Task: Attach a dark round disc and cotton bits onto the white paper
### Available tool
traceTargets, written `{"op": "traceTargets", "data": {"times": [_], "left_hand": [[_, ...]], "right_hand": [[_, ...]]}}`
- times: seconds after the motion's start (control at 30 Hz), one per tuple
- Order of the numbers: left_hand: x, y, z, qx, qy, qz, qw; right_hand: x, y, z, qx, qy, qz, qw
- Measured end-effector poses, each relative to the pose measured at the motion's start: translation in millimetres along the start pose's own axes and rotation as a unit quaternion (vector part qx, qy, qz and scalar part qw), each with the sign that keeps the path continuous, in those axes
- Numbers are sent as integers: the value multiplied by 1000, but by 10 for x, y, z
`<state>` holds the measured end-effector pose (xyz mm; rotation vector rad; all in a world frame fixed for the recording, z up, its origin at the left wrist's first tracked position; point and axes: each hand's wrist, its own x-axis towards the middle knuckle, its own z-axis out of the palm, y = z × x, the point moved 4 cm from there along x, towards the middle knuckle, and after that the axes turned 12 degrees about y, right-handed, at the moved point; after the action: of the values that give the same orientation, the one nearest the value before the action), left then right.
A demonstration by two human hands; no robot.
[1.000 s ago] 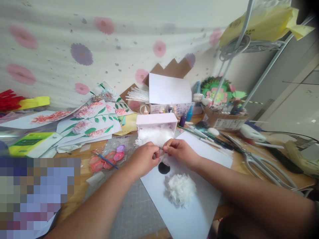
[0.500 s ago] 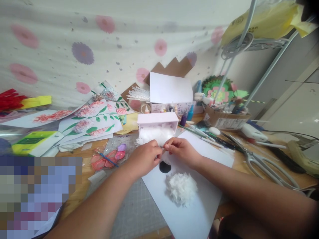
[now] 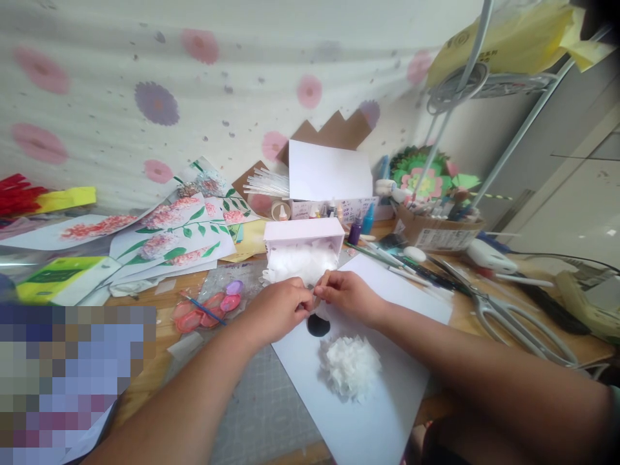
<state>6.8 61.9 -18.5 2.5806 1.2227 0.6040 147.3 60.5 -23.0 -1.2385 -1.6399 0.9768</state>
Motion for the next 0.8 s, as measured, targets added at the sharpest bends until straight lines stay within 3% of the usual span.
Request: {"op": "traceTargets", "data": {"times": [0.47, 0.7, 0.8], "left_hand": [[19, -57, 63, -4, 56, -43, 997], [35, -248, -158, 14, 143, -116, 983], [21, -272, -175, 14, 138, -122, 983]], "right_hand": [[64, 0, 37, -55, 1, 43, 998], [75, 44, -21, 55, 29, 89, 994], [88, 103, -80, 114, 59, 94, 987]]}}
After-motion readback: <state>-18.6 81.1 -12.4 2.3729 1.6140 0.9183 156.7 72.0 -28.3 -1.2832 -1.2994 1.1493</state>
